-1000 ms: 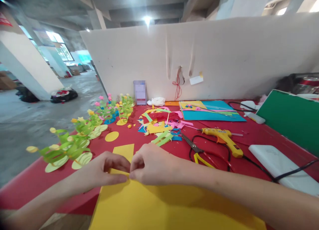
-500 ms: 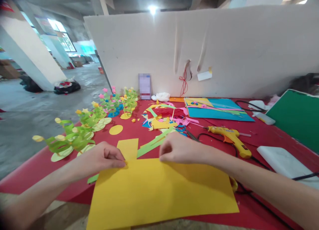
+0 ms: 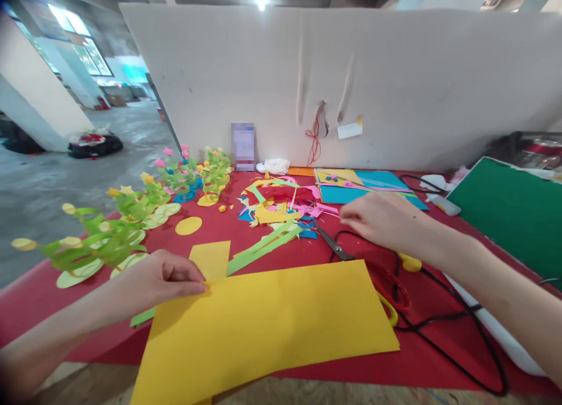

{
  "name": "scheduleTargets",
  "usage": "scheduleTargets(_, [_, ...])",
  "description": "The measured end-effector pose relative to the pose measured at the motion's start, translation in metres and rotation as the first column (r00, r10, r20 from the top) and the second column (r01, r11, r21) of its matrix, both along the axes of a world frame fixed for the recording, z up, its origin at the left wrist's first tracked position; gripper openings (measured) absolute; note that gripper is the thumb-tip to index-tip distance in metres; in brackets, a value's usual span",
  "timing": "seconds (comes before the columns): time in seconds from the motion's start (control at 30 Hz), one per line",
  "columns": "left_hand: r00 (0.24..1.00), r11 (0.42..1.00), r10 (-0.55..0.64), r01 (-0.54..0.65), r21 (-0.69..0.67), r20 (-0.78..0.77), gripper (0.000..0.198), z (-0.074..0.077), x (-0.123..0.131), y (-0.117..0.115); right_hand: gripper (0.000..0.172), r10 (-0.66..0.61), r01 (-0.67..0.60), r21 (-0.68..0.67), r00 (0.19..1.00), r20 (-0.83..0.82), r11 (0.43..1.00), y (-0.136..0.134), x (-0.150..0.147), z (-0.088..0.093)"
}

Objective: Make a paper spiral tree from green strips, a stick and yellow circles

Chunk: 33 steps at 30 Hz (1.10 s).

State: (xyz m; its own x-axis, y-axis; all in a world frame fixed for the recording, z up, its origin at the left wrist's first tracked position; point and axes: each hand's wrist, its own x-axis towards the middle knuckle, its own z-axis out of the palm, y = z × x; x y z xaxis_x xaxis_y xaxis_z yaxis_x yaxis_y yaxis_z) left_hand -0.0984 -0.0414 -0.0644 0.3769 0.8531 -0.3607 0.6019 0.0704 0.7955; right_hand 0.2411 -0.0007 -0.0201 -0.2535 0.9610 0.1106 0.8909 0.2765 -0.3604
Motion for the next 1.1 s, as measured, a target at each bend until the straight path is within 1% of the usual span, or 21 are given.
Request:
scheduleTargets(0.03, [1.000, 1.000, 0.007, -0.007, 0.000, 0.013, 0.028, 0.000, 0.002, -0.001, 0.013, 0.082, -0.081, -0.018, 0.997, 0.012, 0.997, -0.003, -0.015, 0.000])
scheduleTargets(0.07, [1.000, 1.000, 0.011, -0.011, 0.002, 0.022, 0.028, 0.000, 0.003, -0.003, 0.019, 0.241, -0.239, -0.067, 0.970, 0.032, 0.969, -0.008, -0.032, -0.002])
scheduleTargets(0.1, [1.000, 1.000, 0.012, -0.012, 0.002, 0.027, 0.028, 0.000, 0.005, -0.004, 0.025, 0.349, -0.345, -0.120, 0.937, 0.012, 0.931, -0.014, -0.050, -0.004])
scheduleTargets(0.13, [0.999, 1.000, 0.010, -0.010, 0.002, 0.030, 0.028, 0.000, 0.006, -0.005, 0.030, 0.426, -0.425, -0.161, 0.904, -0.033, 0.891, -0.021, -0.067, -0.008])
scheduleTargets(0.17, [0.999, 1.000, 0.008, -0.008, 0.002, 0.037, 0.028, 0.000, 0.007, -0.006, 0.033, 0.480, -0.487, -0.197, 0.873, -0.084, 0.851, -0.027, -0.084, -0.012])
scheduleTargets(0.2, [0.999, 1.000, 0.004, -0.004, -0.001, 0.046, 0.029, 0.000, 0.008, -0.007, 0.031, 0.519, -0.530, -0.228, 0.848, -0.112, 0.817, -0.031, -0.098, -0.016])
scheduleTargets(0.27, [0.998, 1.000, -0.015, 0.016, -0.013, 0.068, 0.029, -0.001, 0.009, -0.008, 0.026, 0.551, -0.573, -0.260, 0.819, -0.158, 0.777, -0.036, -0.119, -0.022])
scheduleTargets(0.33, [0.995, 0.999, -0.038, 0.037, 0.019, 0.097, 0.027, -0.003, 0.009, -0.008, 0.029, 0.555, -0.582, -0.267, 0.813, -0.176, 0.768, -0.035, -0.130, -0.026])
scheduleTargets(0.4, [0.994, 0.995, -0.045, 0.035, 0.098, 0.102, 0.024, -0.007, 0.009, -0.009, 0.029, 0.548, -0.577, -0.260, 0.817, -0.179, 0.774, -0.031, -0.135, -0.027])
scheduleTargets(0.47, [0.996, 0.983, -0.032, 0.015, 0.180, 0.088, 0.023, -0.010, 0.010, -0.010, 0.028, 0.545, -0.574, -0.250, 0.819, -0.181, 0.780, -0.028, -0.138, -0.029])
scheduleTargets(0.6, [0.999, 0.965, 0.021, -0.031, 0.260, 0.042, 0.021, -0.010, 0.015, -0.013, 0.027, 0.551, -0.581, -0.220, 0.814, -0.183, 0.784, -0.027, -0.143, -0.033])
scheduleTargets(0.77, [0.996, 0.957, 0.076, -0.061, 0.285, -0.042, 0.020, -0.006, 0.016, -0.012, 0.024, 0.521, -0.542, -0.174, 0.840, -0.154, 0.822, -0.032, -0.143, -0.030])
scheduleTargets(0.83, [0.994, 0.954, 0.091, -0.070, 0.291, -0.059, 0.020, -0.007, 0.014, -0.011, 0.025, 0.515, -0.535, -0.173, 0.844, -0.149, 0.827, -0.033, -0.139, -0.028])
scheduleTargets(0.97, [0.994, 0.956, 0.090, -0.068, 0.286, -0.064, 0.019, -0.009, 0.011, -0.008, 0.028, 0.509, -0.529, -0.195, 0.848, -0.145, 0.826, -0.034, -0.131, -0.023])
scheduleTargets(1.1, [0.987, 0.952, 0.158, -0.144, 0.269, -0.029, 0.018, -0.009, 0.009, -0.006, 0.029, 0.466, -0.480, -0.234, 0.877, -0.116, 0.845, -0.036, -0.125, -0.019])
